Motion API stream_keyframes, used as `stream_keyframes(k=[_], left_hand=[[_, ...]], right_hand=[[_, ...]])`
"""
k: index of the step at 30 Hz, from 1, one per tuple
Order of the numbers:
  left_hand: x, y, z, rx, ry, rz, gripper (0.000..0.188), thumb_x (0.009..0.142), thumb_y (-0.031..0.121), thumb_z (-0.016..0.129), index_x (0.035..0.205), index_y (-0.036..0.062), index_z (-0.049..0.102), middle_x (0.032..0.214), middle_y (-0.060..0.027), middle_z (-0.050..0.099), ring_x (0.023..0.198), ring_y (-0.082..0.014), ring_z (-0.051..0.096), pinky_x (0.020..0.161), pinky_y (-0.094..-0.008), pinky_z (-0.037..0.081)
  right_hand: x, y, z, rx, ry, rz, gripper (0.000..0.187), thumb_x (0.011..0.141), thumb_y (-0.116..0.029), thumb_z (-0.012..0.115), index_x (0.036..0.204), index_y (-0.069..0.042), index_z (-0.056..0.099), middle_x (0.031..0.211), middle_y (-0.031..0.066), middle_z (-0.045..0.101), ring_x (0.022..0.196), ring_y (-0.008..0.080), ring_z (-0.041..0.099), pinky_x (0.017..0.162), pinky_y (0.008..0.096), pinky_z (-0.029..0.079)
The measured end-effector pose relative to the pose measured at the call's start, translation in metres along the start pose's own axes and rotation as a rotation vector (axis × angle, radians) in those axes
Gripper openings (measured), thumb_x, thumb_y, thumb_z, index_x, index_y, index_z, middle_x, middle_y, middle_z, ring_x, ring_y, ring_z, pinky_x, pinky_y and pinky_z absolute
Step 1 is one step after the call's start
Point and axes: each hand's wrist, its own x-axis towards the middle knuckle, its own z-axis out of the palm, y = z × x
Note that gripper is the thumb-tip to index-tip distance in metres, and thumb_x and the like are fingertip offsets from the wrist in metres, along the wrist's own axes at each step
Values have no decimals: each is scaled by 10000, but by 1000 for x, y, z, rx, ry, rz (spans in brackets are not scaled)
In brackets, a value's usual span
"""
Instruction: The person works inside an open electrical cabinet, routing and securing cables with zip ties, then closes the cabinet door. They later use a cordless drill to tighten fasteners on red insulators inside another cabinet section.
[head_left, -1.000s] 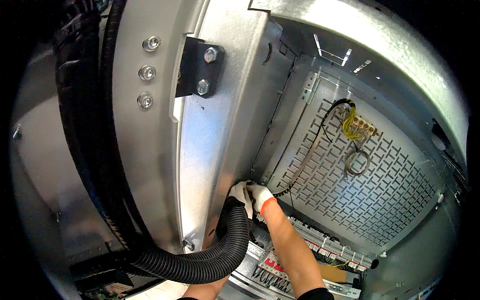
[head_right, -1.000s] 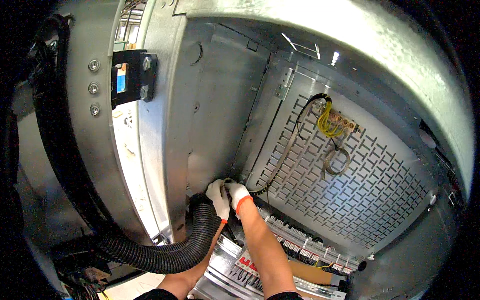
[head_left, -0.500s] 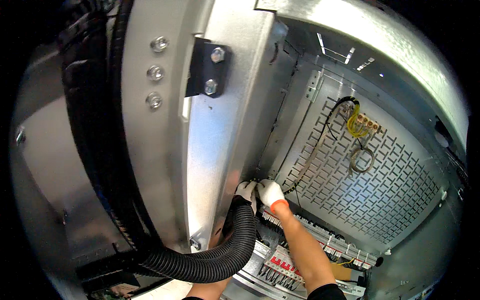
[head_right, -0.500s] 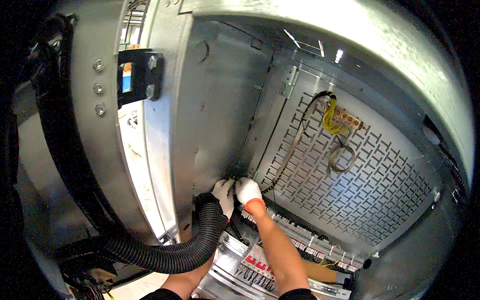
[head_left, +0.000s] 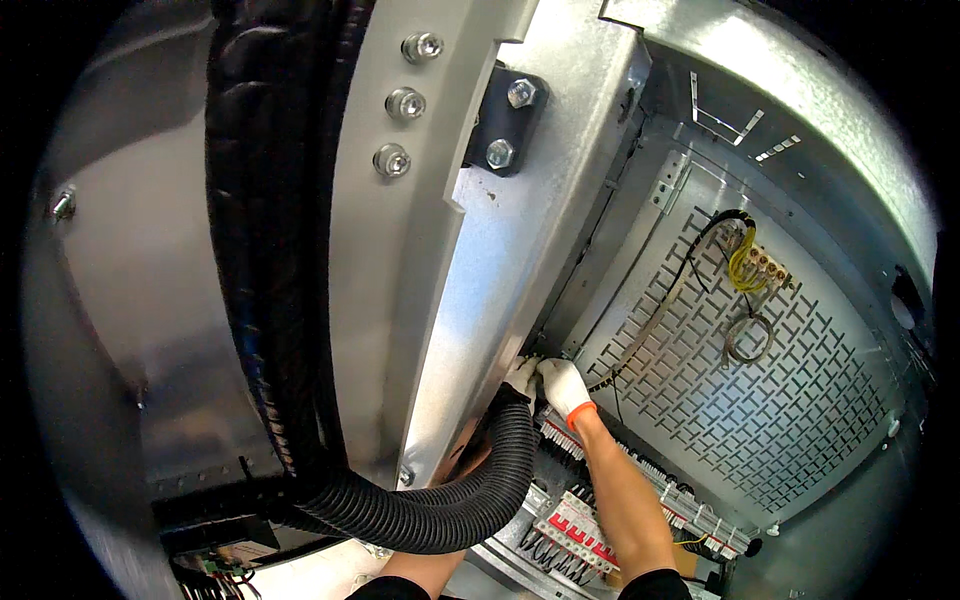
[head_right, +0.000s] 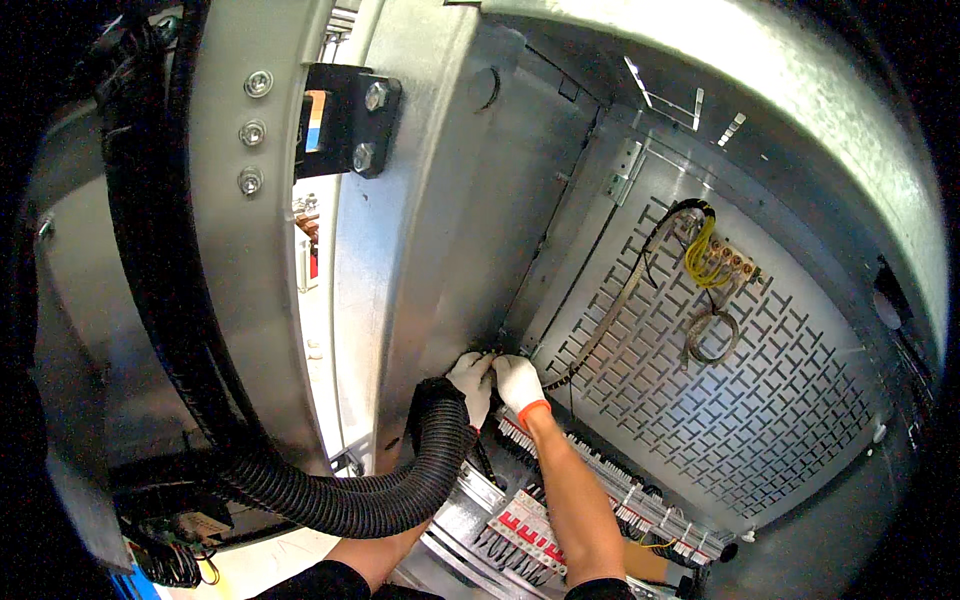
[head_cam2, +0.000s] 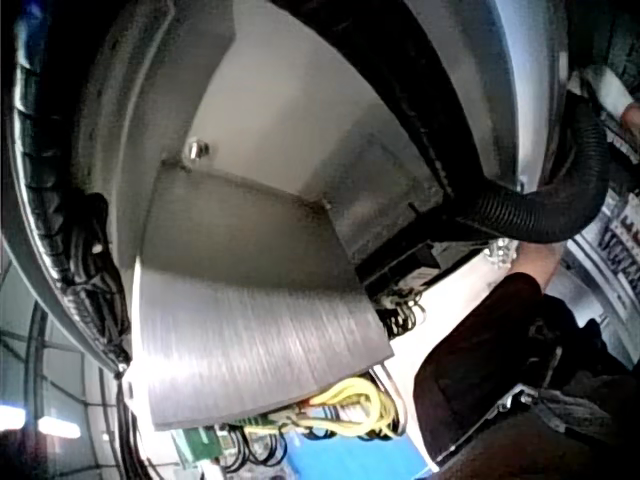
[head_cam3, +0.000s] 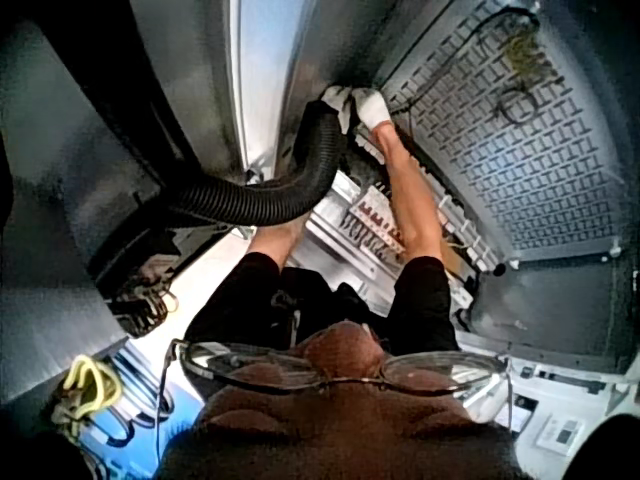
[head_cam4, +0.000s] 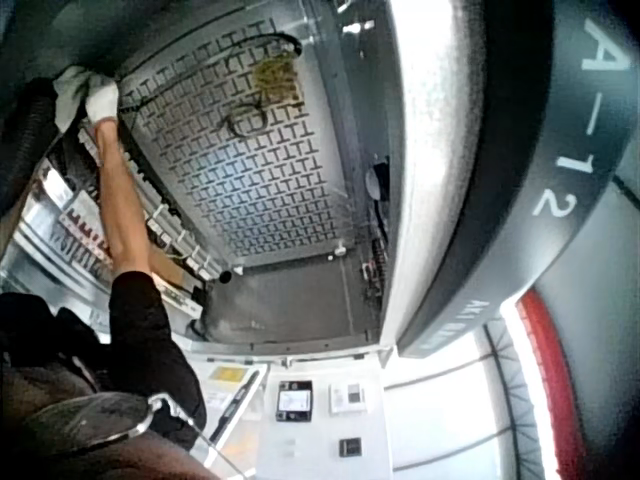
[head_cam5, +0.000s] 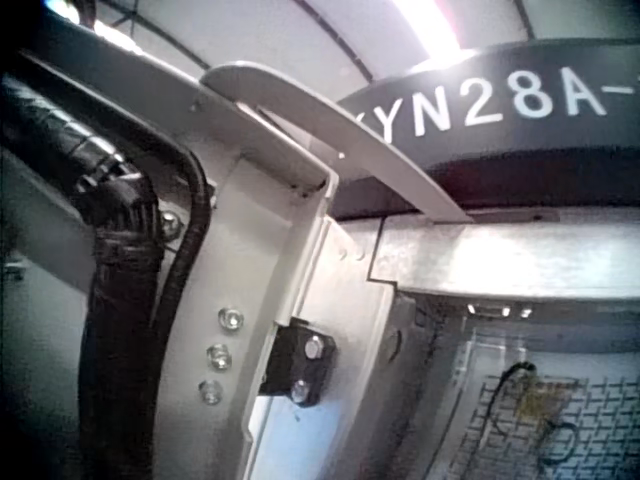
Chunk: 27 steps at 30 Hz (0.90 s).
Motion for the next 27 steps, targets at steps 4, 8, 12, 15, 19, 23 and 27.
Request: stream_keyframes(k=[4, 8, 12, 15, 19, 23, 27], left_hand=[[3, 2, 2, 1, -4, 13, 333, 883, -7, 633, 1213, -5, 588, 1058, -167, 661, 936, -310, 647, 852, -405, 519], [-2, 1, 5, 7, -10, 12, 329, 885, -7, 630, 1212, -4, 590, 1058, -167, 661, 938, -313, 647, 854, -408, 519], [-1, 3, 7, 15, -13, 17, 326, 886, -7, 626, 1210, -3, 592, 1058, -167, 661, 940, -317, 647, 856, -411, 519], [4, 5, 10, 40, -21, 32, 323, 888, -7, 624, 1209, -2, 593, 1058, -167, 661, 942, -319, 647, 858, -413, 519], [22, 17, 9, 111, -12, 74, 319, 889, -7, 621, 1208, -2, 595, 1059, -168, 662, 944, -322, 647, 860, -416, 519], [52, 29, 17, 316, -77, 111, 316, 891, -7, 618, 1206, -1, 597, 1059, -168, 662, 946, -325, 647, 862, -419, 518], [70, 34, 23, 401, -15, 140, 313, 892, -7, 614, 1205, 0, 599, 1059, -168, 662, 948, -328, 647, 864, -423, 518]], right_hand=[[-2, -3, 8, 48, 91, 56, 333, 950, -198, 483, 881, 74, 663, 772, 234, 665, 732, 319, 635, 725, 431, 492], [-11, -21, 5, -11, 197, -2, 310, 950, -193, 498, 886, 62, 664, 829, 303, 648, 805, 455, 646, 725, 456, 499], [-12, -15, 5, -24, 236, 3, 300, 948, -191, 510, 912, 58, 673, 859, 314, 646, 836, 465, 648, 745, 462, 503], [-10, -22, 3, 14, 261, 56, 304, 944, -203, 521, 918, 57, 677, 858, 306, 655, 835, 451, 654, 759, 457, 507], [-14, -33, 1, -9, 229, 32, 315, 943, -213, 519, 951, 57, 681, 889, 304, 666, 890, 467, 650, 794, 457, 506], [-20, -26, -12, -45, 142, 15, 336, 942, -236, 512, 978, 53, 679, 944, 309, 664, 956, 470, 637, 837, 455, 498], [-22, -19, -29, -91, 67, 44, 384, 929, -306, 545, 1019, 38, 692, 994, 298, 670, 999, 447, 637, 863, 460, 495]])
